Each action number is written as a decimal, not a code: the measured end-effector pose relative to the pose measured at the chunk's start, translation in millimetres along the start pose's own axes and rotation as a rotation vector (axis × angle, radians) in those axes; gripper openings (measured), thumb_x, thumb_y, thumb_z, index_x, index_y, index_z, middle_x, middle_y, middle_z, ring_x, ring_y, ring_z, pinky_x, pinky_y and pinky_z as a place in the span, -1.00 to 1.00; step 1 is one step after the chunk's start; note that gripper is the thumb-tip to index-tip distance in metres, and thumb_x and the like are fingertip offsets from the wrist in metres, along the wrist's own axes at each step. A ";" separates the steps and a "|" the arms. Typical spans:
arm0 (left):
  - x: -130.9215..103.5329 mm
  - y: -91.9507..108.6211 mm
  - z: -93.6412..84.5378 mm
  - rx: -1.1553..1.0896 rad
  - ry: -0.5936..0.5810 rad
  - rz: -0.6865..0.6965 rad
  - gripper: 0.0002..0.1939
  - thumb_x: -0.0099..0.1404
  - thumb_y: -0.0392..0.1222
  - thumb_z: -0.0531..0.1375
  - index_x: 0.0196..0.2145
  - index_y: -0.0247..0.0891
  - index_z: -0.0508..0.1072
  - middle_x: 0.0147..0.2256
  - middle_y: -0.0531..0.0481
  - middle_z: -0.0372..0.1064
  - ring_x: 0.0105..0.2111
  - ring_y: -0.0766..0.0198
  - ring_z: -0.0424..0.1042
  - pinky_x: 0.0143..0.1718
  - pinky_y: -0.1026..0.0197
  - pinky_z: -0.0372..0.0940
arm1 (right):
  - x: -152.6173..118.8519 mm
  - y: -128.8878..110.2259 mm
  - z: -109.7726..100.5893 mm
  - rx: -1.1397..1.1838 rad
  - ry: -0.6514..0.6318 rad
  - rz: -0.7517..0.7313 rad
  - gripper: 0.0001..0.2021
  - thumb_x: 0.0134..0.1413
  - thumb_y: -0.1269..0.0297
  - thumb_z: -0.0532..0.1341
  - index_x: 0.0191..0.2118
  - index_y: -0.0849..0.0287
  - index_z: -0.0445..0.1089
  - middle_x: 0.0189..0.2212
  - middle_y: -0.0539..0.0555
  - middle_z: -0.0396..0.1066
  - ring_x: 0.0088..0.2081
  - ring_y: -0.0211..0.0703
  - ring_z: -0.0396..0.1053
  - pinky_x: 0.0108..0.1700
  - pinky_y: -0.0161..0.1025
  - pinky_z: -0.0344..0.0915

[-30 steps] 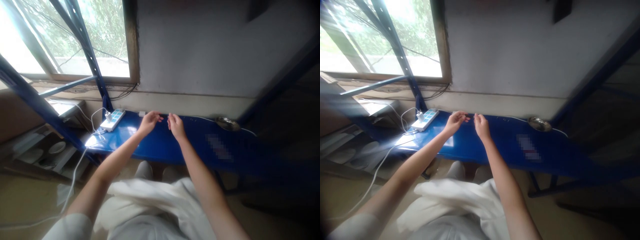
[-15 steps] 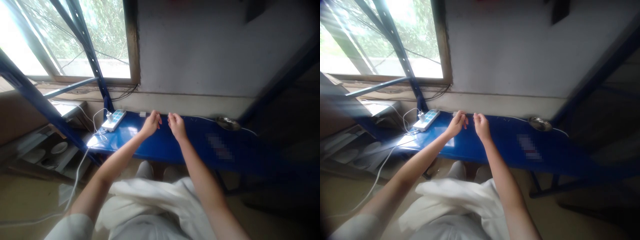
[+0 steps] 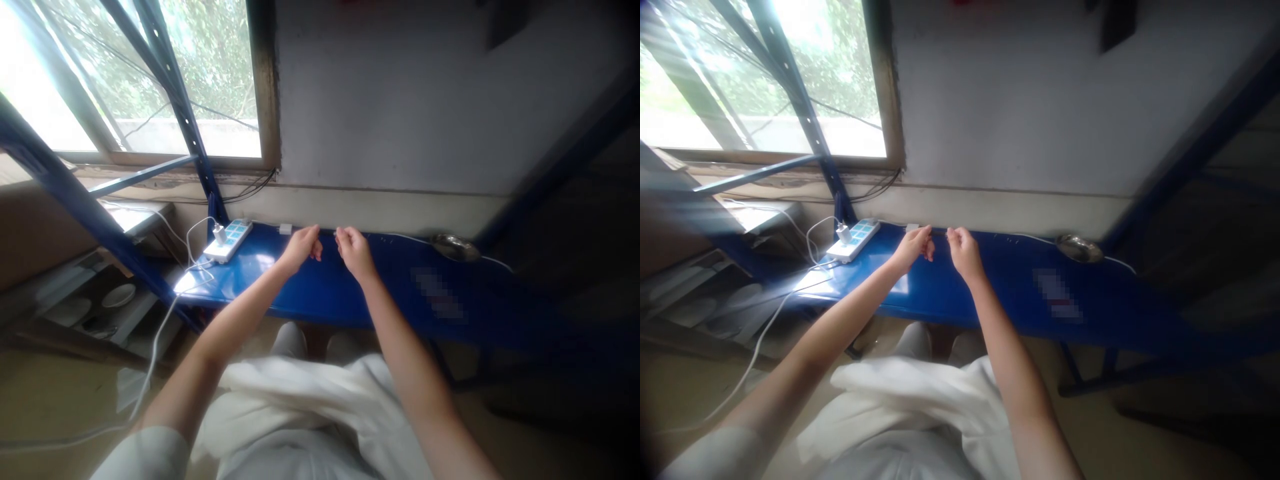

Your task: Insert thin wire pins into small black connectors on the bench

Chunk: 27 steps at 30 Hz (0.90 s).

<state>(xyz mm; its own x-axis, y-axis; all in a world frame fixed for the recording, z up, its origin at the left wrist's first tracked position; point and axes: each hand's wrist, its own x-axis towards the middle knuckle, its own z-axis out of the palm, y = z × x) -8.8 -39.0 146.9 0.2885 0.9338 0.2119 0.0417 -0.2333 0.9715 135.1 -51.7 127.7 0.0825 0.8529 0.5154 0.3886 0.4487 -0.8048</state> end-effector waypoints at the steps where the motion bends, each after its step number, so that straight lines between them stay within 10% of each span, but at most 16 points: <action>1: 0.0 1.0 0.2 -0.025 0.004 -0.022 -0.65 0.33 -0.04 -0.07 -0.53 -0.29 0.18 -0.73 0.10 0.22 -0.74 0.44 0.23 -0.64 0.38 0.09 | -0.7 -1.6 -0.4 0.002 0.011 0.000 -0.57 0.06 -0.17 -0.04 -0.47 0.14 0.19 -0.63 -0.05 0.21 -0.58 -0.33 0.16 -0.52 -0.37 0.12; 27: -4.9 2.5 2.5 0.020 -0.016 -0.015 -0.71 0.29 -0.04 0.03 -0.47 -0.31 0.24 -0.68 0.11 0.28 -0.73 0.47 0.25 -0.69 0.41 0.07 | 6.2 8.5 5.0 0.261 0.063 0.148 -0.62 -0.03 -0.13 0.09 -0.36 0.12 0.16 -0.70 -0.16 0.11 -0.66 -0.38 0.10 -0.60 -0.39 0.04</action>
<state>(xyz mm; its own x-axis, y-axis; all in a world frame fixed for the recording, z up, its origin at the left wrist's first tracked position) -7.7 -44.8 148.0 0.3031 0.9328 0.1950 0.0653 -0.2245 0.9723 134.3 -41.3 122.5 0.1805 0.8995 0.3979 0.1197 0.3815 -0.9166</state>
